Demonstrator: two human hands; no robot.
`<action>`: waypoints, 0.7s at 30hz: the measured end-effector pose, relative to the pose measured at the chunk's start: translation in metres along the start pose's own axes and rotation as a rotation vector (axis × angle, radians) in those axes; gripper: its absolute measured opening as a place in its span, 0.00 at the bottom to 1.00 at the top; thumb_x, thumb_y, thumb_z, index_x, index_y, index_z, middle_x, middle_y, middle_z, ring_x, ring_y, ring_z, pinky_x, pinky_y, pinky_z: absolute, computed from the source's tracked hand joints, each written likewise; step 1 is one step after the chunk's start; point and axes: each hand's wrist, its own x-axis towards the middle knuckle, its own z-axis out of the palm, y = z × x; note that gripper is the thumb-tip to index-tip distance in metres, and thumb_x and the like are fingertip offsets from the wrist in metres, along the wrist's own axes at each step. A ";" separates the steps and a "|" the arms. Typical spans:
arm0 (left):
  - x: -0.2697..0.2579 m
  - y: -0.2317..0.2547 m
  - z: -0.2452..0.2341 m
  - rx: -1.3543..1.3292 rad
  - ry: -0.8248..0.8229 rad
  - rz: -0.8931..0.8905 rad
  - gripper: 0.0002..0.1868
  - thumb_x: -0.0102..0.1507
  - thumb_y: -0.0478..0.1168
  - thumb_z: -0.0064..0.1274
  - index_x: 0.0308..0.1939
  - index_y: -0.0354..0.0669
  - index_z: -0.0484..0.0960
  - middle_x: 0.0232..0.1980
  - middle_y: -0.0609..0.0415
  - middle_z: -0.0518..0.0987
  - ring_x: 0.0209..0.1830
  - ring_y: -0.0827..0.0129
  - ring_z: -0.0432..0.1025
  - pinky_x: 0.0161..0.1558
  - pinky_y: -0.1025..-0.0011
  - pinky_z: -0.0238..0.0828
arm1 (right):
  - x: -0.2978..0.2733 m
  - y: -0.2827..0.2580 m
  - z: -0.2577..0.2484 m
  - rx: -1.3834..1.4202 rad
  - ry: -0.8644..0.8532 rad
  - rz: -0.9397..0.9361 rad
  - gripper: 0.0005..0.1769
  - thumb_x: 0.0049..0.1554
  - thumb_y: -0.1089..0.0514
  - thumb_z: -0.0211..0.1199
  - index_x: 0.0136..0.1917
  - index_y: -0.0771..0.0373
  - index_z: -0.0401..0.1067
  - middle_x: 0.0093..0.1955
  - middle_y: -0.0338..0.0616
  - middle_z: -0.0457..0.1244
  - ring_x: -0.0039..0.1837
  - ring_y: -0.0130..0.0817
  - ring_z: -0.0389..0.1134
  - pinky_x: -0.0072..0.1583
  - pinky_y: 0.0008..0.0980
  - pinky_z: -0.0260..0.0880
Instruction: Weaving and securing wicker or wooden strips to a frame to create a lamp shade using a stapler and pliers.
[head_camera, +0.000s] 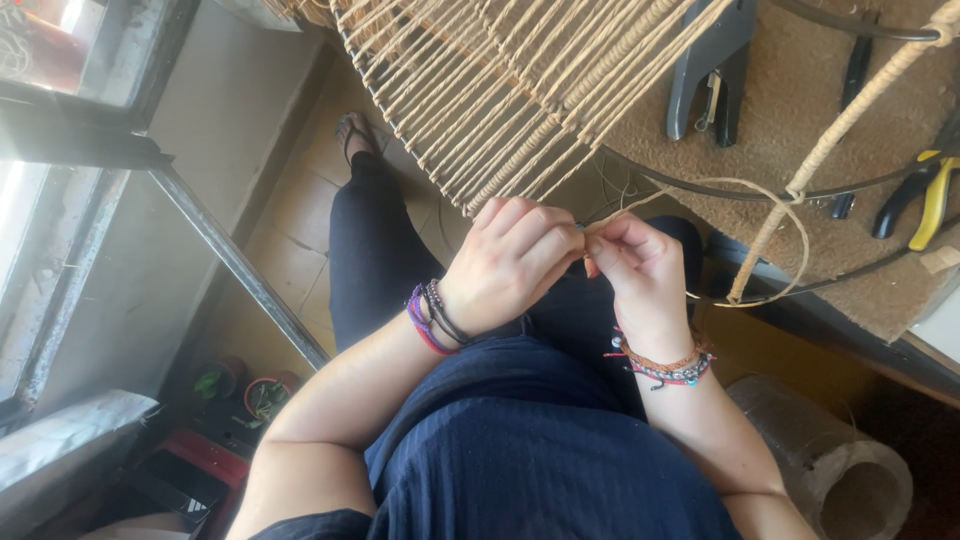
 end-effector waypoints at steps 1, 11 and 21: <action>-0.001 0.000 -0.001 -0.069 -0.043 -0.061 0.12 0.72 0.41 0.46 0.36 0.42 0.79 0.36 0.52 0.73 0.34 0.56 0.69 0.38 0.65 0.66 | 0.000 0.000 0.001 0.024 0.005 0.013 0.08 0.62 0.67 0.62 0.41 0.73 0.73 0.41 0.53 0.65 0.40 0.31 0.69 0.42 0.34 0.73; -0.014 0.000 0.014 -0.345 -0.134 -0.547 0.05 0.65 0.35 0.57 0.41 0.46 0.76 0.32 0.57 0.79 0.33 0.62 0.78 0.37 0.64 0.73 | 0.001 -0.001 -0.001 0.104 0.038 0.090 0.07 0.61 0.66 0.63 0.41 0.70 0.75 0.40 0.49 0.65 0.40 0.30 0.69 0.44 0.32 0.72; 0.016 -0.015 -0.016 -0.075 -0.227 0.035 0.08 0.70 0.32 0.48 0.37 0.40 0.82 0.35 0.48 0.78 0.35 0.56 0.76 0.40 0.66 0.72 | -0.001 0.004 -0.008 -0.005 0.015 0.079 0.08 0.61 0.65 0.62 0.41 0.71 0.76 0.39 0.52 0.65 0.39 0.33 0.69 0.43 0.35 0.73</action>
